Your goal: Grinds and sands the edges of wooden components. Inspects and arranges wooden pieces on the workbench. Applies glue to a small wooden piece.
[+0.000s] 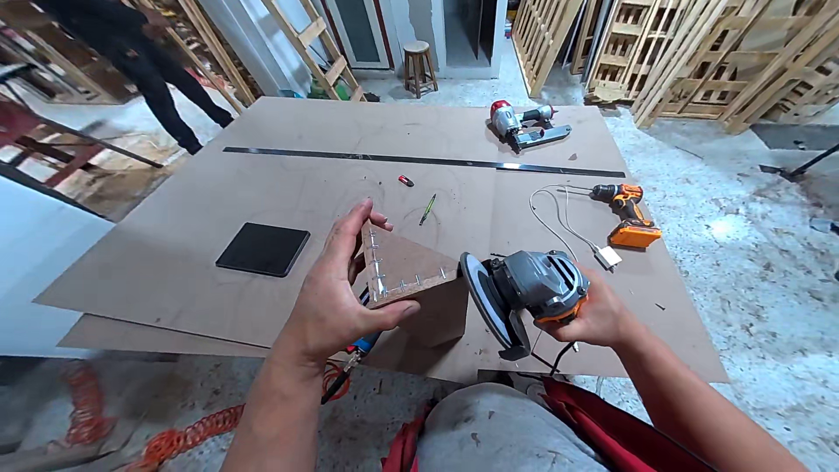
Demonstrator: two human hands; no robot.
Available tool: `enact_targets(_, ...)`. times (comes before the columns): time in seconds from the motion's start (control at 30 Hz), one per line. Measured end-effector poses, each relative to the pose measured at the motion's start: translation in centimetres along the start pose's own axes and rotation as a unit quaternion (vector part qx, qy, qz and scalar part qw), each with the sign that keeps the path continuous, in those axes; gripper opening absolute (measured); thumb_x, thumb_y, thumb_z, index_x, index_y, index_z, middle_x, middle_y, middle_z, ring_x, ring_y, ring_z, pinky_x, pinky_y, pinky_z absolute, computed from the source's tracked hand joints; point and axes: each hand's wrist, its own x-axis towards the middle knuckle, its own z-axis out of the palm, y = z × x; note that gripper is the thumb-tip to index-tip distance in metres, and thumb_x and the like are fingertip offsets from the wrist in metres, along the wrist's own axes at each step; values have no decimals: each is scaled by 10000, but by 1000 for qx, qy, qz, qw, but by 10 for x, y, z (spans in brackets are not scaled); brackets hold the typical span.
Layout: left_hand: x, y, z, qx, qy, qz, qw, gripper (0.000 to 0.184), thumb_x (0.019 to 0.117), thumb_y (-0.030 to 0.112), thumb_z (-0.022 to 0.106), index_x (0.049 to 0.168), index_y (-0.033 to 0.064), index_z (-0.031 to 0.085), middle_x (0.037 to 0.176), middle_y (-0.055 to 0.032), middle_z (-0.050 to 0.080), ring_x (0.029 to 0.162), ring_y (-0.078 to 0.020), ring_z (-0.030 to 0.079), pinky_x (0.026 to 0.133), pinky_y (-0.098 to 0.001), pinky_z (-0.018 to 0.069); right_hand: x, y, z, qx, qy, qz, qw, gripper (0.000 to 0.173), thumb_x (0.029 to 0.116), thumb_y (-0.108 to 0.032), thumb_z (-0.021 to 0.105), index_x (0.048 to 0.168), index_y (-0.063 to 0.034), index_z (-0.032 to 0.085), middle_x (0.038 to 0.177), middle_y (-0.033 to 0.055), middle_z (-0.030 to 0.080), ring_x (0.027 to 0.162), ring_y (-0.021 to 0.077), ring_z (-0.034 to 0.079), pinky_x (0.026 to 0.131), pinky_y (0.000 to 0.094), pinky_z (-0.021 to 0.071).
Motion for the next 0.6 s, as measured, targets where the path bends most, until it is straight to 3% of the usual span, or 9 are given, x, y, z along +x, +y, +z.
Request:
enact_targets(0.13, 2, 0, 0, -2, -5, 0, 1000, 1294, 585, 642, 866, 1610, 145, 251, 1472, -41, 504, 1329, -226, 534, 1044, -417, 543, 3, -2, -7, -2, -9, -13, 1000, 668, 638, -396, 878, 1213, -167, 625, 1034, -106, 721, 973, -43, 677, 846, 208, 603)
enact_targets(0.47, 2, 0, -1, 5, -8, -7, 1000, 1288, 583, 643, 867, 1606, 145, 264, 1470, -36, 510, 1310, -211, 542, 1015, -397, 549, -12, 8, -4, -13, 6, 63, 998, 674, 592, -413, 873, 1193, -210, 646, 996, -127, 728, 931, -41, 684, 804, 241, 614)
enact_targets(0.6, 3, -1, 0, 2, -2, -14, 1000, 1289, 558, 584, 890, 1607, 161, 272, 1463, -22, 518, 1304, -203, 544, 1015, -375, 548, -3, 7, -3, 11, -12, 30, 999, 666, 618, -376, 882, 1209, -193, 634, 1019, -110, 724, 943, -30, 685, 809, 239, 619)
